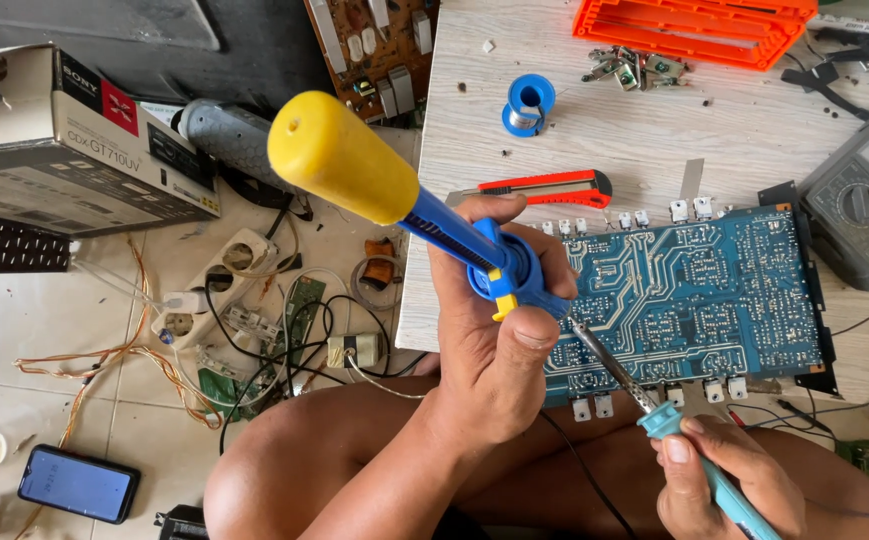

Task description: Soldering and desoldering components on a circuit board using a soldering iron and a desoldering pump.

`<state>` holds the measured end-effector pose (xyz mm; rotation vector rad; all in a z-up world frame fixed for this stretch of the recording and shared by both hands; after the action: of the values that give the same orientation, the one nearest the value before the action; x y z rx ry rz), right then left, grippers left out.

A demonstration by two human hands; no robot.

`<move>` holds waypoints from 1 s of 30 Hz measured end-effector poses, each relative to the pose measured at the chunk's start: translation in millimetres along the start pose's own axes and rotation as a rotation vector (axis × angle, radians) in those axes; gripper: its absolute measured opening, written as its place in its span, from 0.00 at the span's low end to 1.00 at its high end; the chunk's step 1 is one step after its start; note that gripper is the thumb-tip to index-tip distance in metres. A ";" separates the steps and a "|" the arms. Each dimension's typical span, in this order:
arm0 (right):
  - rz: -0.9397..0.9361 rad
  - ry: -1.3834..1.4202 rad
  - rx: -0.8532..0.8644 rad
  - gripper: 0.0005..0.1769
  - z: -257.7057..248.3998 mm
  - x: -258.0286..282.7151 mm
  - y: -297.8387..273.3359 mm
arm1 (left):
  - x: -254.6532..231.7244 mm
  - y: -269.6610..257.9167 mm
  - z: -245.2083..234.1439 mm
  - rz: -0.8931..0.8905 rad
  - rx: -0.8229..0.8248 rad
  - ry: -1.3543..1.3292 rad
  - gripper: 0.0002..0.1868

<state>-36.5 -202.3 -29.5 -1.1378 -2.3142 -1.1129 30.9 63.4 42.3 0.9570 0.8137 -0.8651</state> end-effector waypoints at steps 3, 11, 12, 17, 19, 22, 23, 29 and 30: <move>-0.061 -0.019 -0.014 0.15 -2.2 -2.2 -4.3 | 2.2 -1.5 1.8 -0.011 0.020 -0.018 0.38; -0.053 0.038 -0.064 0.14 5.5 15.1 12.6 | 1.2 -2.0 4.5 -0.006 0.043 -0.002 0.37; -0.022 0.051 -0.087 0.13 7.0 15.7 12.7 | 1.5 -2.1 4.5 -0.011 0.043 -0.008 0.37; 0.120 0.110 -0.189 0.11 12.6 16.6 7.2 | 1.4 -1.8 4.9 -0.006 0.044 -0.011 0.37; 0.167 0.130 -0.223 0.11 11.4 12.9 3.7 | 1.9 -2.1 4.9 -0.008 0.044 -0.011 0.37; -0.005 -0.007 -0.291 0.10 6.1 23.8 1.4 | 2.4 -2.6 3.3 0.001 0.033 -0.006 0.37; 0.096 0.024 -0.295 0.11 7.1 21.3 1.6 | 2.4 -2.5 2.5 0.005 0.030 0.006 0.37; -0.281 -0.005 0.043 0.16 9.6 32.7 20.9 | 2.1 -1.5 1.9 0.007 0.021 0.021 0.37; 0.205 0.086 -0.356 0.12 9.0 24.1 1.4 | 1.6 -1.2 1.4 0.012 0.020 0.026 0.37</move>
<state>-50.2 -182.3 -20.6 -1.3843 -1.9304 -1.4982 30.8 61.3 41.0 0.9918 0.8220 -0.8537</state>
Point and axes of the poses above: each hand's wrist, its own y-axis towards the middle knuckle, its own z-axis out of the palm, x = y × z, the point moved 6 cm from there along y, towards the middle knuckle, and after that the axes turned 8 degrees about y, right-handed, at the moved point
